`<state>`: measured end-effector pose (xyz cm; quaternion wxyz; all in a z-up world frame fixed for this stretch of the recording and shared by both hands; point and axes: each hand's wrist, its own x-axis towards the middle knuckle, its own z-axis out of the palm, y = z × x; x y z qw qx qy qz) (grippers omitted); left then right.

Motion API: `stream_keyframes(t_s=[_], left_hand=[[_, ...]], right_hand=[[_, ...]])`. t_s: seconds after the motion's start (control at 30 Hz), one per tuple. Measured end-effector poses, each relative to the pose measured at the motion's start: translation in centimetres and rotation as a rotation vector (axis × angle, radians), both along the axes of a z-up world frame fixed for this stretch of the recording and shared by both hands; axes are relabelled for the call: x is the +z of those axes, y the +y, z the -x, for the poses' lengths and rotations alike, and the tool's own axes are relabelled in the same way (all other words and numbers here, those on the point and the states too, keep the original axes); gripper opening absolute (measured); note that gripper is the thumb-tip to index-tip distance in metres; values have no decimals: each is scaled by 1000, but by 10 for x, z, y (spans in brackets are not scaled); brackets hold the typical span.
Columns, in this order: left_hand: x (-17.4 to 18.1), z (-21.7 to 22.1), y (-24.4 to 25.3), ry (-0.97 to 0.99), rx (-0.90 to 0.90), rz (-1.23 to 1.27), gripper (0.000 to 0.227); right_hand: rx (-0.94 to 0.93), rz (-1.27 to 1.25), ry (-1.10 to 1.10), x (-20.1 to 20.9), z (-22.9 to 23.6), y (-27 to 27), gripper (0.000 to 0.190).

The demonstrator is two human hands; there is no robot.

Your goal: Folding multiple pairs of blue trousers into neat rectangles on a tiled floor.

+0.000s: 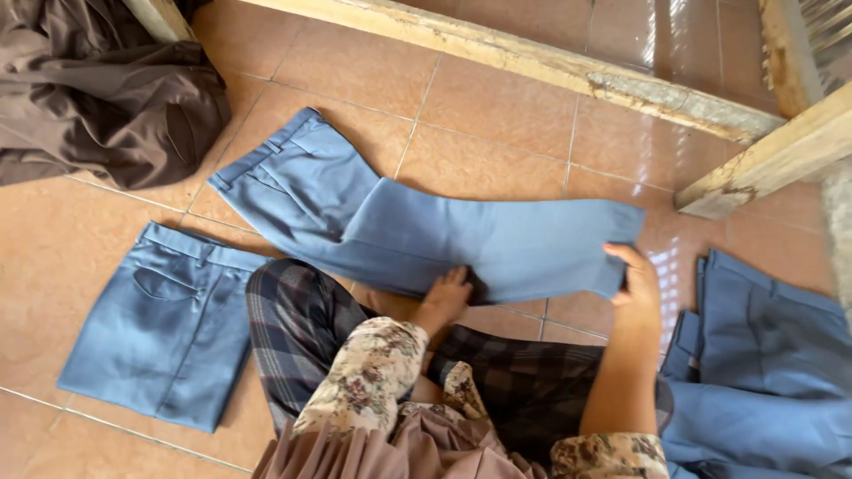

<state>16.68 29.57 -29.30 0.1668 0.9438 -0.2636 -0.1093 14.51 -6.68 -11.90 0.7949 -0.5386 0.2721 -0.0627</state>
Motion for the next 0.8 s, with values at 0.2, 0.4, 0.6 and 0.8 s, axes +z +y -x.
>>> stream_keyframes(t_s=[0.2, 0.4, 0.6, 0.8], left_hand=[[-11, 58, -127, 177, -190, -42, 63], [-21, 70, -135, 51, -321, 385, 35], [-22, 14, -94, 493, 436, 696, 41], [28, -25, 12, 771, 1221, 1434, 67]], right_hand=[[-238, -127, -18, 33, 62, -80, 58], [-441, -284, -229, 86, 70, -12, 24], [-152, -199, -166, 26, 8, 57, 31], [444, 15, -149, 55, -2, 169, 78]])
